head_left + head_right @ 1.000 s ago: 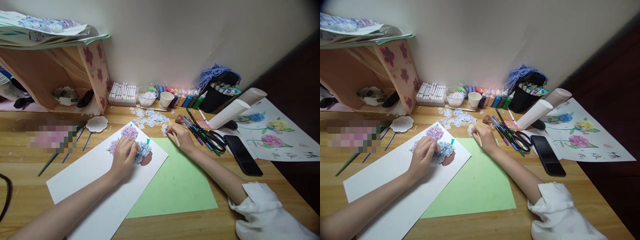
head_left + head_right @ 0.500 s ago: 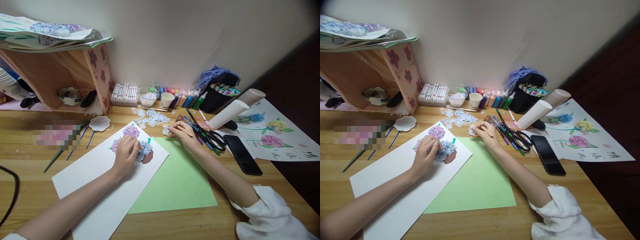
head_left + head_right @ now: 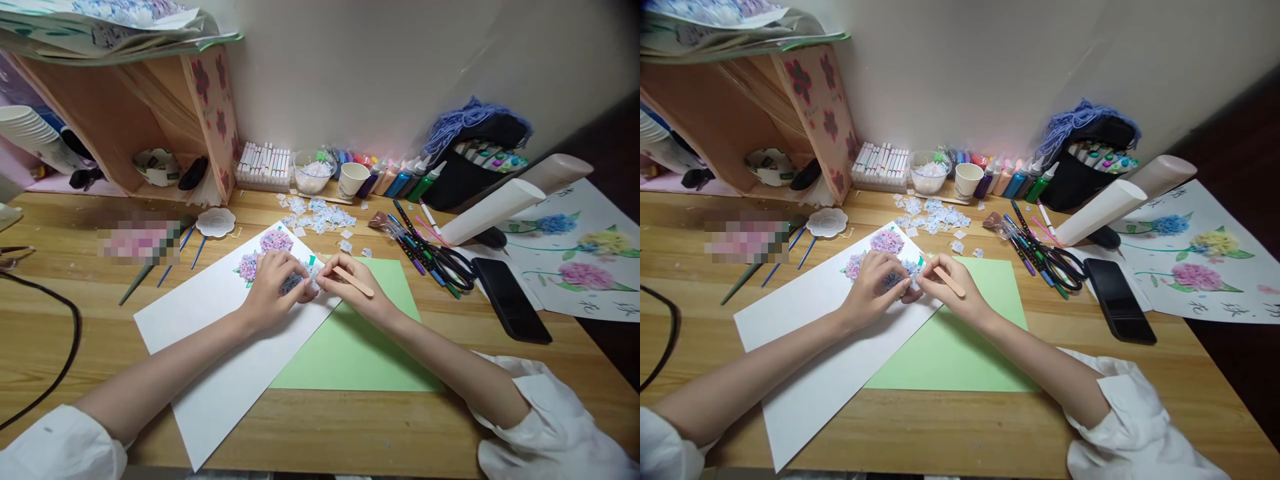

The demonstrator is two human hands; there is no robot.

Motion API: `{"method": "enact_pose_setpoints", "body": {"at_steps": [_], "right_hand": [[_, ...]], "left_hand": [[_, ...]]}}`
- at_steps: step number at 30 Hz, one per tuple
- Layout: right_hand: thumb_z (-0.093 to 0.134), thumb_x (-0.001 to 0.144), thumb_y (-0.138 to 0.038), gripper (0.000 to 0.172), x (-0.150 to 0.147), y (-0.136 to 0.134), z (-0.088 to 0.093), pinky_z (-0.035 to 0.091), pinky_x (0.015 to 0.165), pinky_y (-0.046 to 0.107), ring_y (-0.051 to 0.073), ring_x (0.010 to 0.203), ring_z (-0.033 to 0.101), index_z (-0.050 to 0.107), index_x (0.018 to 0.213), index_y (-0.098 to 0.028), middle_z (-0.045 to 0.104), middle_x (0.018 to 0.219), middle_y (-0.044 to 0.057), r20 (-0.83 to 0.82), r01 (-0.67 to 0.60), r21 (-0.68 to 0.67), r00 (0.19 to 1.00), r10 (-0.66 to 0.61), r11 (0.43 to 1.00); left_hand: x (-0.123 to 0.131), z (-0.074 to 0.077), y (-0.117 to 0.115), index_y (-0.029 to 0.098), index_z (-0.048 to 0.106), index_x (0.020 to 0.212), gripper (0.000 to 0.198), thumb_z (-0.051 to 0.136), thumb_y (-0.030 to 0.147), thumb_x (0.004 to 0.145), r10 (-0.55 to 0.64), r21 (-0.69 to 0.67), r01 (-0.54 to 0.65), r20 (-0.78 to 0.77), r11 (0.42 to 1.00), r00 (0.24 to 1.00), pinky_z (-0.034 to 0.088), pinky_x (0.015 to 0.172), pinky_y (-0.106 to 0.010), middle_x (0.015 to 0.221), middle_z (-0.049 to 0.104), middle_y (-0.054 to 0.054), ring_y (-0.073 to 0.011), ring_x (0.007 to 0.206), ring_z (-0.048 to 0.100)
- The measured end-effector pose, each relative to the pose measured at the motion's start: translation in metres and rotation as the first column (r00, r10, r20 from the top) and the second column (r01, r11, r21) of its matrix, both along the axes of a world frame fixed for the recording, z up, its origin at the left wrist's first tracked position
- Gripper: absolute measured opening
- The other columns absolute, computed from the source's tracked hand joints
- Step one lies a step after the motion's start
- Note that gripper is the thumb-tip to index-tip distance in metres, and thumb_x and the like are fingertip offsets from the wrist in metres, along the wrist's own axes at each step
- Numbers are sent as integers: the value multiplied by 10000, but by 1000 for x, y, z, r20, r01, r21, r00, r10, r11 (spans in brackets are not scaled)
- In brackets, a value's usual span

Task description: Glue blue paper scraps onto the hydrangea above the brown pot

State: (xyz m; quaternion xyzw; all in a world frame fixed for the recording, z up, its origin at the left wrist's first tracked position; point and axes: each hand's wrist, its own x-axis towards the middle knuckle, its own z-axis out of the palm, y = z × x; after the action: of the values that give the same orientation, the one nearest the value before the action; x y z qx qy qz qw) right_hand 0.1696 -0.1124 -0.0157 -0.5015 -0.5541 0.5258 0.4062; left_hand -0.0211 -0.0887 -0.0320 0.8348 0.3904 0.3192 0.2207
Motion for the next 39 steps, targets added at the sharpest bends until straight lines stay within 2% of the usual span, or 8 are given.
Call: {"method": "enact_pose_setpoints", "body": {"at_steps": [4, 8, 10, 14, 18, 27, 32, 39], "right_hand": [[597, 844, -375, 184, -4, -7, -10, 457, 681, 293, 160, 735, 598, 523, 851, -206, 616, 805, 11, -61, -6, 32, 998, 8, 999], [348, 957, -437, 291, -2, -13, -23, 434, 652, 307, 166, 709, 562, 549, 965, -228, 598, 761, 14, -183, 133, 219, 979, -93, 967], [318, 963, -438, 340, 0, -16, -29, 401, 622, 305, 163, 662, 521, 581, 908, -229, 570, 704, 8, -183, 176, 306, 975, -124, 936], [268, 974, -433, 484, 3, -19, -35, 385, 641, 325, 171, 626, 487, 570, 664, -217, 514, 583, 13, -5, 49, 426, 999, -51, 903], [240, 986, -398, 479, 1, -20, -36, 389, 641, 327, 174, 628, 486, 551, 669, -219, 505, 576, 14, 151, -93, 516, 988, 17, 851], [202, 977, -455, 474, 0, -19, -33, 402, 677, 350, 194, 668, 499, 519, 700, -238, 521, 622, 28, 298, -170, 429, 954, 39, 887], [199, 982, -429, 475, 0, -20, -33, 392, 672, 351, 192, 657, 483, 511, 681, -236, 530, 637, 32, 278, -150, 478, 960, 13, 866], [206, 988, -412, 439, -1, -18, -33, 395, 682, 338, 192, 699, 494, 508, 723, -234, 531, 656, 33, 350, -228, 469, 935, 58, 853]], "left_hand": [[-4, 2, -8, 208, 577, 804, 158, 505, 302, 909, -6, -46, 5, -20, 999, 1000, 325, 809, -359, 861, 577, -24, -192, 893, 475], [-3, 2, -11, 204, 581, 779, 134, 535, 275, 882, 30, -41, -33, -74, 999, 997, 315, 778, -365, 832, 578, -23, -197, 872, 472], [-2, 0, -10, 200, 583, 761, 122, 550, 261, 861, 63, -17, -65, -106, 998, 992, 309, 762, -369, 812, 582, -23, -201, 858, 469], [0, -3, -7, 193, 573, 729, 126, 557, 253, 839, 98, 16, -97, -139, 995, 985, 321, 749, -368, 785, 577, -26, -202, 833, 463], [0, -5, -6, 194, 563, 727, 112, 552, 235, 831, 110, 35, -106, -144, 994, 983, 344, 754, -362, 785, 563, -28, -203, 841, 453], [1, -6, -5, 200, 546, 724, 93, 558, 225, 812, 120, 30, -117, -139, 993, 983, 366, 758, -369, 790, 558, -32, -207, 832, 441], [1, -6, -5, 202, 556, 789, 15, 566, 203, 800, 133, 22, -132, -115, 991, 984, 375, 782, -371, 852, 567, -38, -214, 869, 442], [-1, -5, -4, 201, 548, 809, 22, 538, 192, 826, 151, -16, -153, -91, 988, 984, 373, 813, -365, 875, 558, -33, -210, 893, 451]]}}
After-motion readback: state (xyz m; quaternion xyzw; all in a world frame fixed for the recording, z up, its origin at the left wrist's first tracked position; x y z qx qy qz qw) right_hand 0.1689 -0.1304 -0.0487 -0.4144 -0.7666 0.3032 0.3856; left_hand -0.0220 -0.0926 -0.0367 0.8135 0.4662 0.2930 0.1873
